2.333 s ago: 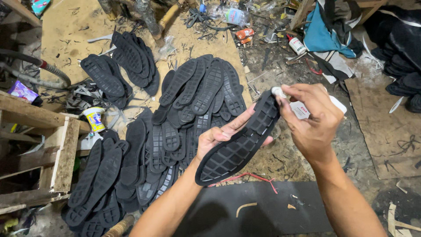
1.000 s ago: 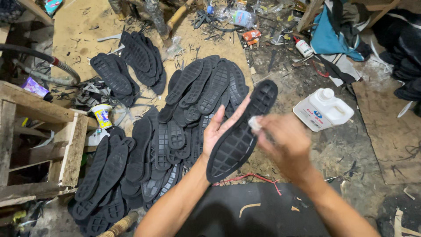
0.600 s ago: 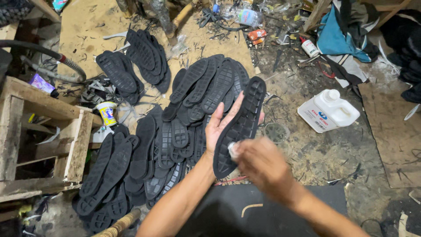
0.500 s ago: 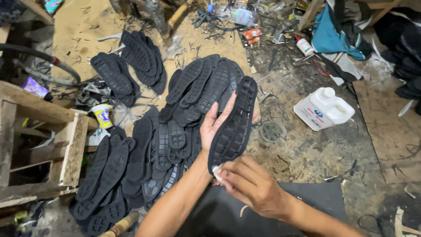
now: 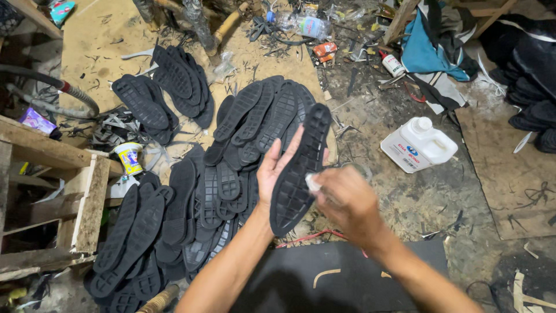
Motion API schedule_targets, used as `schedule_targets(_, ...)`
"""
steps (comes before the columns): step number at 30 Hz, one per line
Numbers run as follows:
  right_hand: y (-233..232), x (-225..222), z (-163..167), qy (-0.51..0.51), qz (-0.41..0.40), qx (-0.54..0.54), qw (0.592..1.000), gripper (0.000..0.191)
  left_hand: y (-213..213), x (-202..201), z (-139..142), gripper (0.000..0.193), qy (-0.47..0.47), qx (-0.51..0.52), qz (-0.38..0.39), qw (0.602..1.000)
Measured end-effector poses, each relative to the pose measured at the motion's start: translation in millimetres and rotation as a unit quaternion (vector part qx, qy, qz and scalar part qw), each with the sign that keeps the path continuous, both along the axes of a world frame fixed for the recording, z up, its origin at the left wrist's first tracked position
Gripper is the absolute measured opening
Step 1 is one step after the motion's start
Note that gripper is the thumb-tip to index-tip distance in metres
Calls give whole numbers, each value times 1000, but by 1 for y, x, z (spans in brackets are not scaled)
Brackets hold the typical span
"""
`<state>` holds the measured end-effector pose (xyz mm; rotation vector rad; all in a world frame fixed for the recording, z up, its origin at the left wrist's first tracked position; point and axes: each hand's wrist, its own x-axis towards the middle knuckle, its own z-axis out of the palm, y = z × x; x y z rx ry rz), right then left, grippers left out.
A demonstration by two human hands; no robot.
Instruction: The person repeatedly picks up black shoe soles from a pile, applies a liquid from a small container using a white applicator to the sole surface, and returns each sole to the pile. The process is repeated for multiple soles in a continuous cycle.
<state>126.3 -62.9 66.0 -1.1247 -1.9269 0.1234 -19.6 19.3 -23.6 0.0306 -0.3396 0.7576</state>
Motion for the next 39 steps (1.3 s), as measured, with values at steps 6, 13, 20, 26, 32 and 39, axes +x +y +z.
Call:
schedule_targets(6, -27, -19, -17, 20, 76, -57, 995, 29, 8, 0, -29, 59, 82, -126, 57, 987)
schedule_targets(13, -29, -15, -13, 78, 95, -178, 976, 32, 32, -23, -53, 48, 113, -194, 111, 968)
schedule_targets(20, -23, 14, -18, 105, 7, -198, 975, 32, 153, -123, -37, 70, 227, -38, 276, 933)
schedule_targets(26, -23, 23, -19, 149, -28, -247, 957, 34, 269, -153, -60, 63, 491, -195, 459, 714)
schedule_targets(32, -15, 38, -34, 237, -76, -301, 921, 33, 200, -117, -147, 66, 819, 328, 433, 185)
schedule_targets(39, -4, 71, -65, 267, -156, -316, 897, 27, 167, -110, -116, 61, 852, 342, 377, 124)
